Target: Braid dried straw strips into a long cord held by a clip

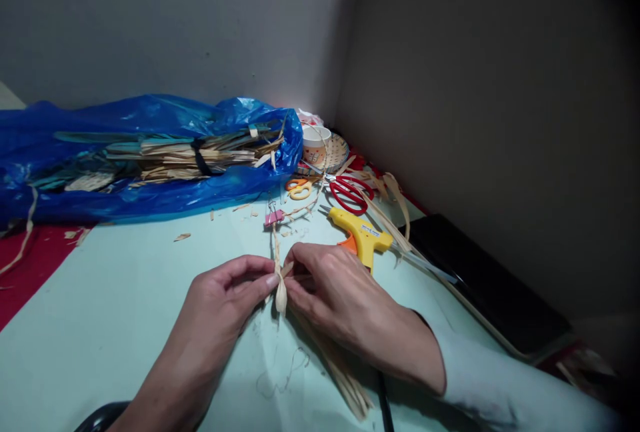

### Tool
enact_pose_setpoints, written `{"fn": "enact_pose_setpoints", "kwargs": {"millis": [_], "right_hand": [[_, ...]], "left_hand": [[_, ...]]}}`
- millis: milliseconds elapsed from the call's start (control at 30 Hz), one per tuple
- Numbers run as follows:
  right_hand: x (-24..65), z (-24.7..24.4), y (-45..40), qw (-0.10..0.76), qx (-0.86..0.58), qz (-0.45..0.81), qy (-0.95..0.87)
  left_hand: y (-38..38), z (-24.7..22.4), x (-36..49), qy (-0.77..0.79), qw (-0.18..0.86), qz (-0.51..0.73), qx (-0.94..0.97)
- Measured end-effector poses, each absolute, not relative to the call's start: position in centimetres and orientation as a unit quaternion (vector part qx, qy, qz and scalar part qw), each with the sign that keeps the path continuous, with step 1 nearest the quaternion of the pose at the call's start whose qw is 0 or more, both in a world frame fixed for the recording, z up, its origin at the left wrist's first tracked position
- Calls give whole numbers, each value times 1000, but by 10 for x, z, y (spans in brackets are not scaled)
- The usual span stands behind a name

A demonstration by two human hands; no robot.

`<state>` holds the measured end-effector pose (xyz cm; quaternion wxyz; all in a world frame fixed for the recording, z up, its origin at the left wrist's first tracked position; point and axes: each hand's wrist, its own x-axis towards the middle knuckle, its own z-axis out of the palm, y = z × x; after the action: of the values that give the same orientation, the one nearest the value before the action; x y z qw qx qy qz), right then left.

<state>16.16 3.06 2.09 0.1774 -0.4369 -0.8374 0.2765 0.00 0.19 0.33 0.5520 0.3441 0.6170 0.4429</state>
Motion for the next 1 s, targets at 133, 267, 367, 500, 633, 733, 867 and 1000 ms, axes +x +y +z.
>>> {"fn": "enact_pose_setpoints", "kwargs": {"millis": [133,267,367,500,633,733,867,1000], "right_hand": [[160,19,29,182,-403,260,-858],[165,18,31,192,-370,286,-863],[168,21,34,192,-373,319,-850],[165,23,35,202,-398,332,-831],[163,20,36,227,-424,308,-821],[165,20,33,276,-415,213,-840],[165,25,16,272,-398,139,-865],[159,20,-1,247,-366,75,-894]], "left_hand": [[1,3,0,616,584,420,320],[0,6,1,612,578,431,324],[0,7,2,606,579,433,332],[0,7,0,603,587,414,348],[0,7,-3,584,618,400,342],[0,10,-5,562,639,413,324],[-1,13,-5,544,652,429,308],[-4,12,-3,550,638,444,307]]}}
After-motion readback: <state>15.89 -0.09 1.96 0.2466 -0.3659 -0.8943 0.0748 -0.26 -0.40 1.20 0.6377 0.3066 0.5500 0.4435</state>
